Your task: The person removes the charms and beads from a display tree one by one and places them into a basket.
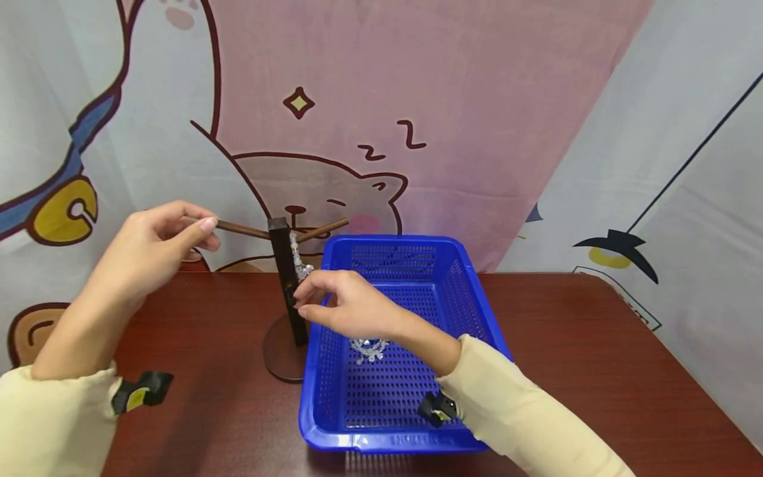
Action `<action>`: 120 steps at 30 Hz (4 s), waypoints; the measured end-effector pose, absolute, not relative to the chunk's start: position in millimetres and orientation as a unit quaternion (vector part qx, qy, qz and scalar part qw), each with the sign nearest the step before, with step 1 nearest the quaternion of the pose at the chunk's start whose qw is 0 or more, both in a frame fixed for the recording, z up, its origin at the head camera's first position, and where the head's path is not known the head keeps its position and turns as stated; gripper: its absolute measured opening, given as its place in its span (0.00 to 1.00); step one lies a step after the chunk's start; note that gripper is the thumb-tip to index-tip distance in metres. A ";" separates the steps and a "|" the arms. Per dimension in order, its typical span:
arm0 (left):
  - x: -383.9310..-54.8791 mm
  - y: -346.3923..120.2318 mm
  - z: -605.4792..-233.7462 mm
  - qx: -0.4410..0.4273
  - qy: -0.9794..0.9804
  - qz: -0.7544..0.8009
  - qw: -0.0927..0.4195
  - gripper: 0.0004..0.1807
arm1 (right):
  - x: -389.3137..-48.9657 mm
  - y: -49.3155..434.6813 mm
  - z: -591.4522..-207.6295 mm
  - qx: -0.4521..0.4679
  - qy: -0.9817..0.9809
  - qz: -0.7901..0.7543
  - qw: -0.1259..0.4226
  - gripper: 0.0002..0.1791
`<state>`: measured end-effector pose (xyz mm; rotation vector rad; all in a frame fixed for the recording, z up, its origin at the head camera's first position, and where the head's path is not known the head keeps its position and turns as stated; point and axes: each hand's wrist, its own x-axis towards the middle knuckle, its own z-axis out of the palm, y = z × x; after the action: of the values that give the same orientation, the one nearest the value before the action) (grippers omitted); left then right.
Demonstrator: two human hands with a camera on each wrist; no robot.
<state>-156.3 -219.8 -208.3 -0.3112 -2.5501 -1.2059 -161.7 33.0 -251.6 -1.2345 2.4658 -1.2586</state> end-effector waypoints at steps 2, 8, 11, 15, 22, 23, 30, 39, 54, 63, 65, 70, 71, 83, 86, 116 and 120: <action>-158.8 -220.8 -207.9 -0.106 -0.888 -0.424 0.143 0.15 | -160.5 31.5 -251.6 -0.411 0.811 -0.413 0.056 0.07; -165.6 -223.1 -205.8 -0.097 -0.892 -0.426 0.118 0.17 | -157.7 26.8 -250.9 -0.416 0.807 -0.413 0.064 0.10; -169.5 -223.2 -205.9 -0.092 -0.887 -0.441 0.107 0.17 | -157.2 24.7 -251.6 -0.419 0.810 -0.407 0.061 0.12; -173.5 -222.5 -207.1 -0.092 -0.878 -0.457 0.108 0.17 | -157.1 23.6 -252.5 -0.422 0.810 -0.403 0.062 0.13; -173.9 -222.3 -209.3 -0.083 -0.879 -0.455 0.111 0.18 | -159.7 26.3 -253.3 -0.426 0.804 -0.407 0.077 0.14; -173.8 -222.5 -209.4 -0.083 -0.879 -0.456 0.110 0.18 | -160.1 26.7 -253.1 -0.425 0.803 -0.410 0.079 0.14; -174.4 -225.0 -209.0 -0.093 -0.872 -0.471 0.099 0.13 | -166.8 30.6 -250.4 -0.404 0.804 -0.429 0.073 0.12; -173.2 -223.5 -207.6 -0.090 -0.874 -0.468 0.093 0.15 | -178.5 36.3 -247.6 -0.388 0.809 -0.441 0.024 0.11; -171.2 -222.0 -208.0 -0.083 -0.876 -0.466 0.094 0.17 | -187.4 29.7 -255.2 -0.370 0.815 -0.444 0.025 0.13; -170.4 -220.0 -208.0 -0.083 -0.879 -0.460 0.098 0.18 | -185.6 27.4 -256.9 -0.374 0.811 -0.449 0.029 0.12; -170.3 -220.1 -208.1 -0.083 -0.879 -0.458 0.099 0.18 | -185.7 27.3 -257.2 -0.377 0.808 -0.451 0.031 0.12; -169.9 -219.8 -208.3 -0.084 -0.880 -0.457 0.100 0.17 | -186.6 27.1 -258.2 -0.382 0.800 -0.462 0.034 0.11; -170.0 -219.8 -208.3 -0.085 -0.879 -0.458 0.100 0.17 | -187.0 27.0 -258.2 -0.385 0.797 -0.464 0.033 0.10; -170.2 -220.0 -207.3 -0.078 -0.881 -0.457 0.097 0.18 | -190.7 22.5 -256.9 -0.380 0.798 -0.467 0.004 0.04; -170.5 -220.1 -207.0 -0.078 -0.881 -0.457 0.096 0.18 | -191.2 23.0 -256.2 -0.378 0.801 -0.465 -0.001 0.04; -170.1 -219.8 -205.0 -0.072 -0.888 -0.443 0.097 0.18 | -186.1 44.6 -237.1 -0.336 0.792 -0.509 -0.034 0.02; -170.2 -220.3 -205.6 -0.071 -0.889 -0.441 0.098 0.18 | -186.5 50.0 -235.9 -0.331 0.791 -0.513 -0.043 0.02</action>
<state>-170.2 -220.3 -205.6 -0.2104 -2.6314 -1.3046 -186.5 50.0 -235.9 -1.0695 2.5539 -1.6584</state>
